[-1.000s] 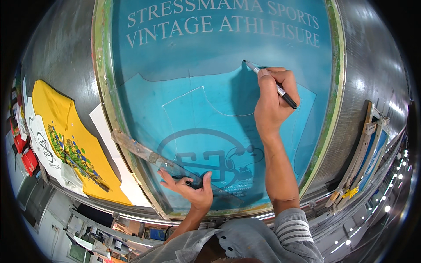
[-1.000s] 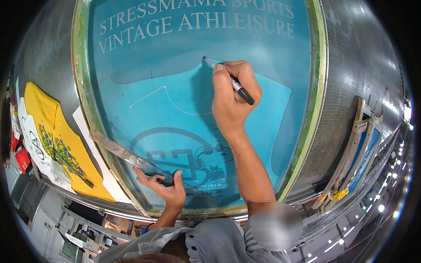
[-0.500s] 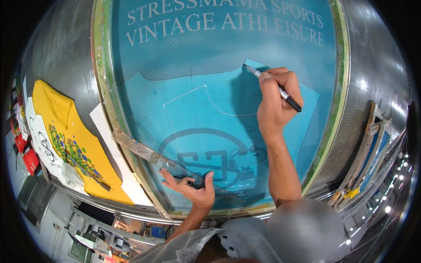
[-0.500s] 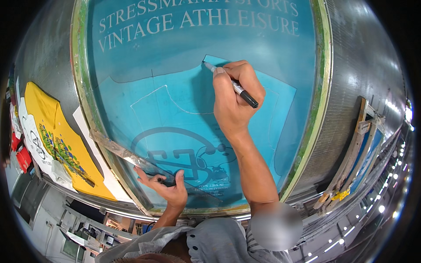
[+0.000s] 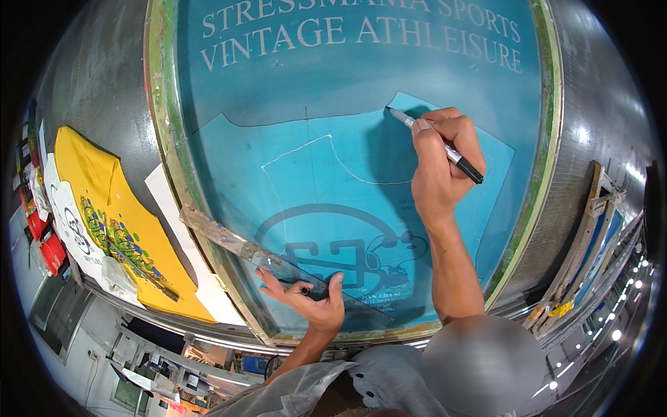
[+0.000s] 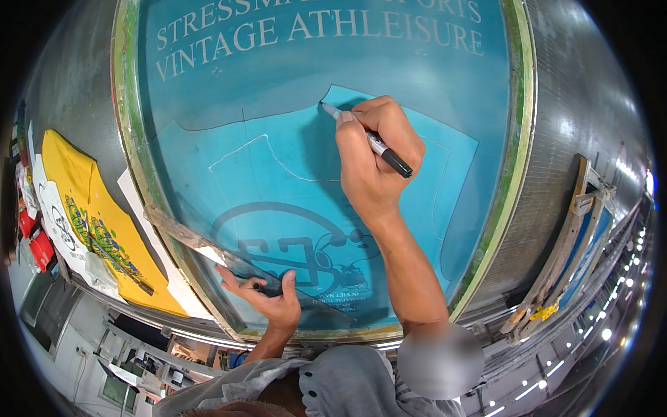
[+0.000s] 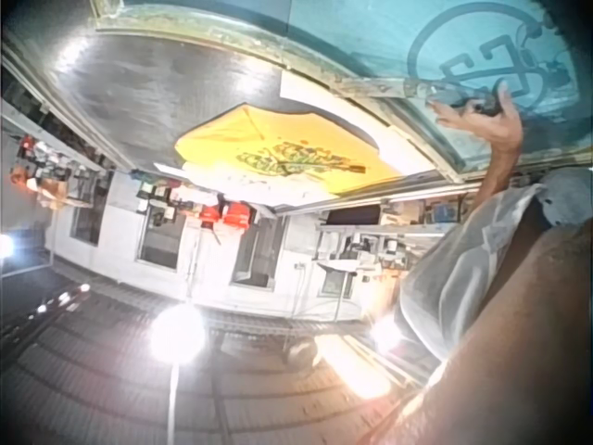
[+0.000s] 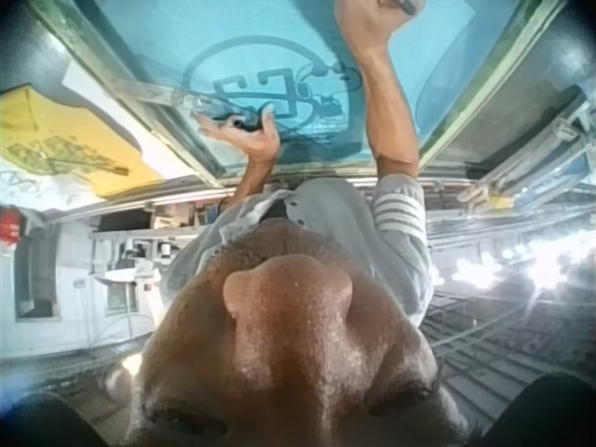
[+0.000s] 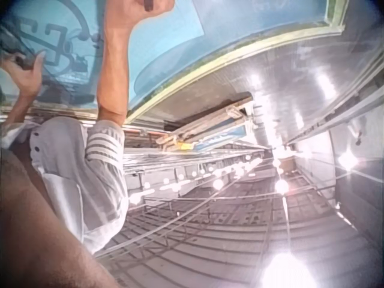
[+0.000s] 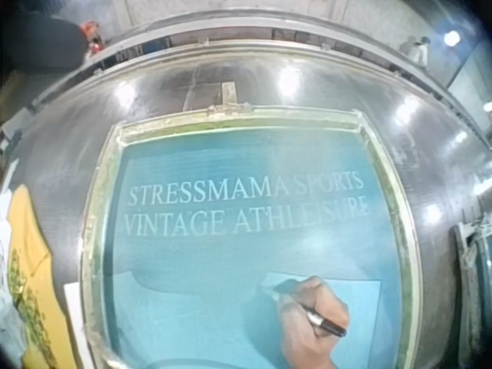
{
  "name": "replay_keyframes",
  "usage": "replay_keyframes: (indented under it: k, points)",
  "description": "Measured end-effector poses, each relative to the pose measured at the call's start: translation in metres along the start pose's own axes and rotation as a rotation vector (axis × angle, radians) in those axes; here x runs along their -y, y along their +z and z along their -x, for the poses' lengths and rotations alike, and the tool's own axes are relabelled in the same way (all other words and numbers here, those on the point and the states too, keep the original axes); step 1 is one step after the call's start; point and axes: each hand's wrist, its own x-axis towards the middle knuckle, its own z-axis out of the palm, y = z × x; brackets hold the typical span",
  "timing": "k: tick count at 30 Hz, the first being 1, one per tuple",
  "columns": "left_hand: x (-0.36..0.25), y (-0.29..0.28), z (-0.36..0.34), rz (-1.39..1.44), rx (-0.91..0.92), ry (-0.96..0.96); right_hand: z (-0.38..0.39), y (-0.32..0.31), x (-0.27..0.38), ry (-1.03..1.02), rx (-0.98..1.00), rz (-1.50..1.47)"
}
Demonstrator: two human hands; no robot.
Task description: The person cleans a screen printing frame with a cloth, then uses a marker and a ruler to draw lines on the screen mesh. They also place a ruler on a white t-shirt and draw lines on it. The person handles the screen frame, a cloth, a marker, a ruler, and a t-shirt.
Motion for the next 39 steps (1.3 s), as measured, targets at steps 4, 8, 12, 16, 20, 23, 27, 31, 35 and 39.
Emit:
replay_keyframes:
  k: [4,8,12,16,20,23,27,31,35,39]
  points:
    - [-0.002,0.005,0.0,0.08,-0.053,-0.067,0.0,-0.001,0.0,-0.005,0.02,0.006]
    - [0.001,0.007,0.002,0.104,-0.074,-0.078,-0.001,0.0,-0.002,-0.036,0.034,-0.002]
    - [0.001,0.007,0.002,0.107,-0.068,-0.085,0.0,-0.001,0.001,-0.014,0.076,0.004]
    - [-0.002,0.005,0.0,0.106,-0.056,-0.099,-0.001,0.0,0.001,-0.032,0.087,0.018]
    - [-0.002,0.005,0.0,0.11,-0.057,-0.096,-0.001,0.0,0.0,-0.054,0.109,0.017]
    - [-0.002,0.005,0.001,0.105,-0.057,-0.091,-0.001,0.0,0.001,-0.058,0.129,0.016]
    - [0.0,0.004,0.001,0.06,-0.03,-0.058,-0.001,0.001,0.0,-0.069,0.141,0.021]
    - [-0.002,-0.002,-0.001,-0.018,0.024,-0.025,-0.001,0.001,0.002,-0.051,0.155,0.025]
    - [0.0,-0.001,0.001,-0.012,0.021,-0.024,-0.001,0.003,0.002,-0.052,0.164,0.019]
    - [-0.002,-0.003,-0.001,-0.014,0.024,-0.022,-0.001,0.003,0.001,-0.067,0.175,0.027]
